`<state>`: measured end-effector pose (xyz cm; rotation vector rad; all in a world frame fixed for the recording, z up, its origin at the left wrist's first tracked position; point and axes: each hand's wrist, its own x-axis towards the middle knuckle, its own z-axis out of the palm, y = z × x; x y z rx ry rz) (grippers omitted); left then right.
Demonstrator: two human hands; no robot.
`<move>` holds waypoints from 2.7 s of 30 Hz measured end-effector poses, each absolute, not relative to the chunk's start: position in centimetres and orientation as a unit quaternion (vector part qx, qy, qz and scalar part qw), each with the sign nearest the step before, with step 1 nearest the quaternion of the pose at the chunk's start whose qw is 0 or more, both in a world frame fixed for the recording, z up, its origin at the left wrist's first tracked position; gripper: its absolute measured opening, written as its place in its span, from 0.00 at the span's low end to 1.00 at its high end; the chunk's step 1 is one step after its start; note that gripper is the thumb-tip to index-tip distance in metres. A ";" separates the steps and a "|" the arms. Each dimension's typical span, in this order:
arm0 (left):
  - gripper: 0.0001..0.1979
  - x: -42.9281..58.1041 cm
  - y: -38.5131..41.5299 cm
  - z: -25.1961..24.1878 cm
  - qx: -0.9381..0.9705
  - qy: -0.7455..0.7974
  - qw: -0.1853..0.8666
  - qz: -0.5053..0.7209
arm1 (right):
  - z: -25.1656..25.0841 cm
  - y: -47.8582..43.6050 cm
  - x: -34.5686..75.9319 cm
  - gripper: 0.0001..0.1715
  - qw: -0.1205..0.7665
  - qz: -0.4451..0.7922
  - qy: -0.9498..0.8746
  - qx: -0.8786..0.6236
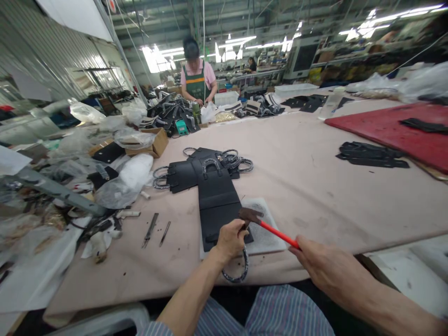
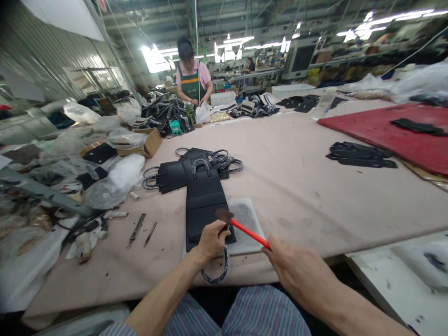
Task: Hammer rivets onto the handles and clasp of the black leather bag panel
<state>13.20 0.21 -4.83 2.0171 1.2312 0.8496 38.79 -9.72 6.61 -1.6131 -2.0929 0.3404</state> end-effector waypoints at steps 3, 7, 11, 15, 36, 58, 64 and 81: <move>0.09 13.4 0.2 -4.9 0.771 0.447 0.314 0.328 | 5.7 -10.0 38.9 0.24 0.159 0.194 -0.742 -0.621; 0.08 13.3 0.2 -5.0 0.762 0.441 0.329 0.340 | 4.9 -9.9 40.3 0.34 0.155 0.403 -0.660 -0.615; 0.07 13.1 0.3 -5.1 0.759 0.442 0.330 0.346 | 2.1 -9.6 41.2 0.40 0.206 0.552 -0.542 -0.599; 0.07 12.9 0.2 -5.2 0.750 0.436 0.340 0.364 | -1.3 -8.6 42.4 0.37 0.258 0.570 -0.469 -0.624; 0.07 13.3 1.1 -4.2 0.531 0.489 0.501 0.477 | -6.6 -1.9 30.7 0.22 0.259 0.110 -0.792 -0.542; 0.08 2.3 -2.5 -2.3 0.836 0.531 0.046 0.132 | -2.1 0.1 28.7 0.12 0.051 0.041 -0.915 -0.399; 0.08 5.2 -2.2 -1.2 0.907 0.420 0.033 0.002 | -2.2 0.2 27.4 0.10 -0.006 -0.024 -0.944 -0.328; 0.19 -0.4 -2.8 -6.1 0.923 0.299 0.073 0.231 | -5.3 -1.0 31.3 0.18 0.181 0.100 -0.909 -0.362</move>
